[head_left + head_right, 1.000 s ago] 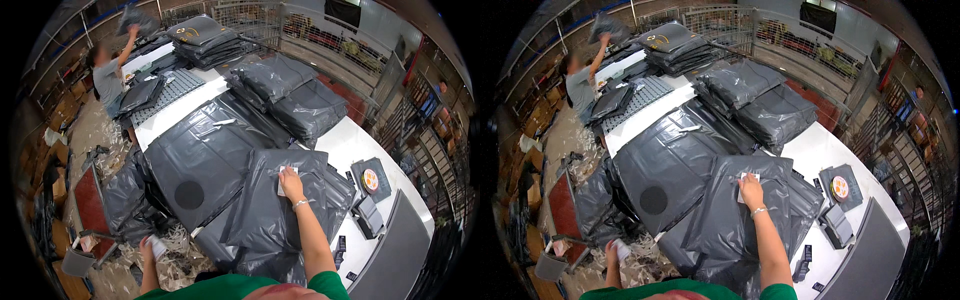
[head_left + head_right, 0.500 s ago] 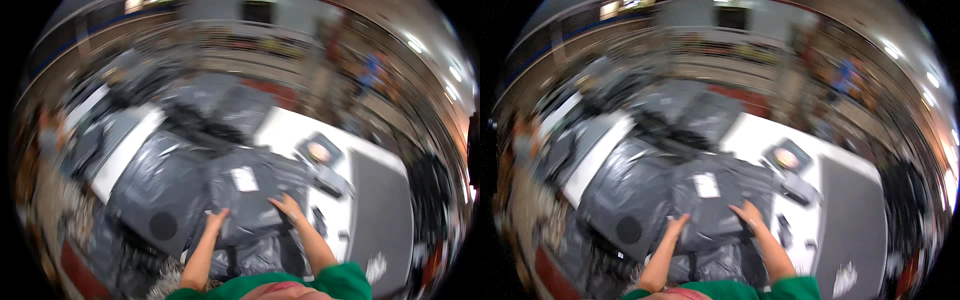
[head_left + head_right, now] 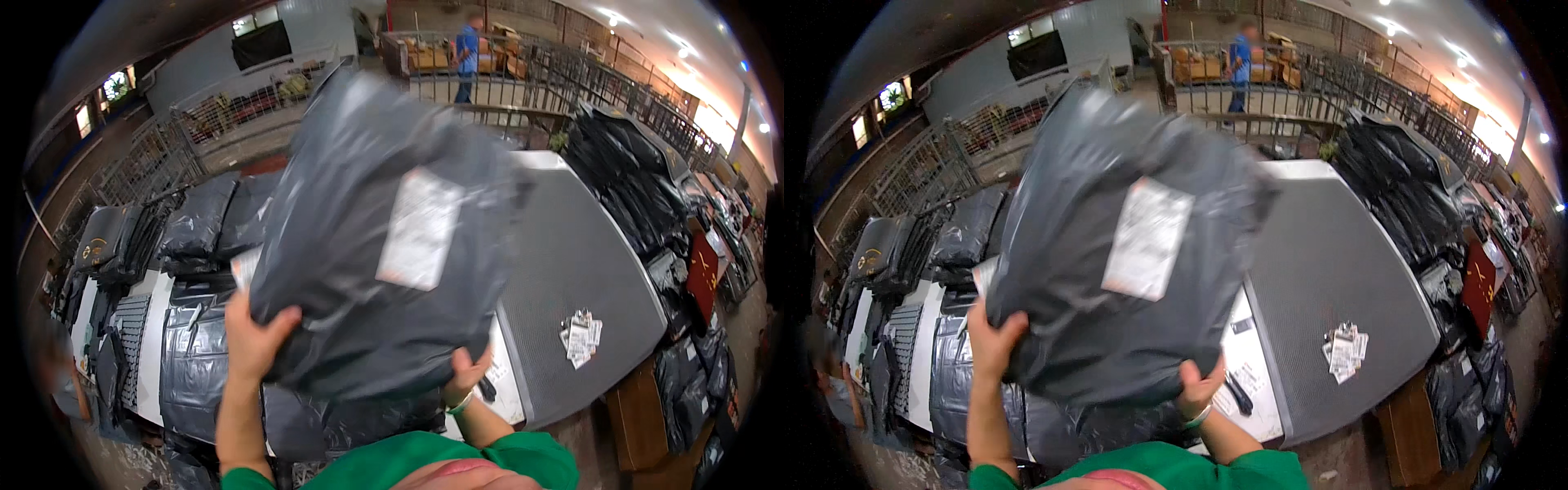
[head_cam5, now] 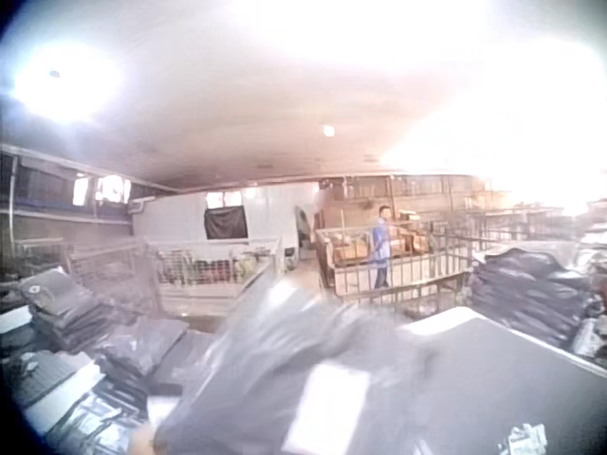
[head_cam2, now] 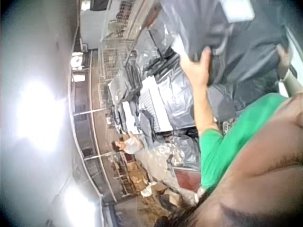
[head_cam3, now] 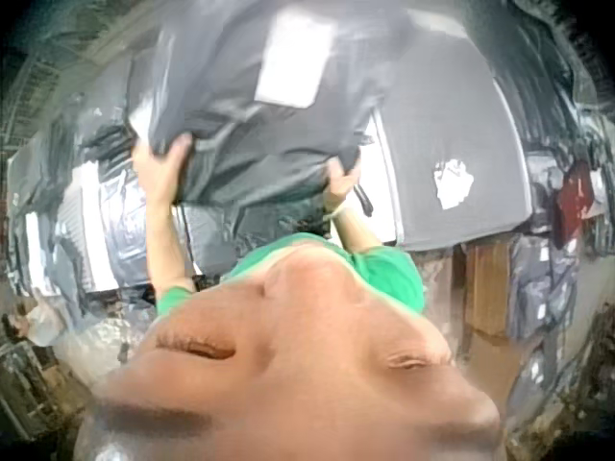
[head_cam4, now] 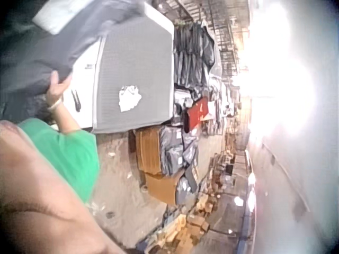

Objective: The person peels shipping labels from a stack and applies them to gray plastic mailers, smoothing the labels down by hand.

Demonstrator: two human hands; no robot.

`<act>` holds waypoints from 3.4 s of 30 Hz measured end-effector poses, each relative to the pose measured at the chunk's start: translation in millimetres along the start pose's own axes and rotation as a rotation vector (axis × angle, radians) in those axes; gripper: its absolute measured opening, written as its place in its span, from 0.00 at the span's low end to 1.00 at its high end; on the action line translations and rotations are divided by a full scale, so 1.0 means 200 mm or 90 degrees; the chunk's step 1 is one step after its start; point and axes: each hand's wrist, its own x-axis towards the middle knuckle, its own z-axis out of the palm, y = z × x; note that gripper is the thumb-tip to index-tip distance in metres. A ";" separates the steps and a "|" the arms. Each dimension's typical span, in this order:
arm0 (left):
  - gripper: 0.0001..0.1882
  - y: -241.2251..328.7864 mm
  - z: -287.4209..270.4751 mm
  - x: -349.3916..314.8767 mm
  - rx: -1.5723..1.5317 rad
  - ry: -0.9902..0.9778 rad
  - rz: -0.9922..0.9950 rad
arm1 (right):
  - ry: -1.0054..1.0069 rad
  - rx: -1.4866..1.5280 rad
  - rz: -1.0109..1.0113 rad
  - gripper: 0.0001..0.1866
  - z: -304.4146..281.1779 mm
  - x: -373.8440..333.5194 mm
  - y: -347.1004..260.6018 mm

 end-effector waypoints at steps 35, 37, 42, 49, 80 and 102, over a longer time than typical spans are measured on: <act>0.16 -0.19 0.16 -1.12 -0.565 -0.041 -0.470 | -0.660 -0.129 0.258 0.13 0.13 -0.41 -0.08; 0.11 -0.19 0.17 -1.13 -0.524 -0.016 -0.480 | -0.667 -0.153 0.248 0.13 0.13 -0.43 -0.07; 0.06 -0.18 0.17 -1.15 -0.505 0.005 -0.490 | -0.666 -0.154 0.260 0.14 0.12 -0.46 -0.08; 0.06 -0.24 0.25 -1.16 -0.298 -0.130 -0.378 | -0.626 -0.330 0.292 0.12 -0.05 -0.33 -0.01; 0.07 -0.42 0.59 -1.39 0.110 -0.316 -0.320 | -1.077 -0.668 -0.335 0.37 0.02 -0.52 1.13; 0.05 -0.42 0.28 -1.30 -0.022 -0.423 -0.195 | -1.217 -0.554 -0.238 0.35 0.13 -0.45 0.71</act>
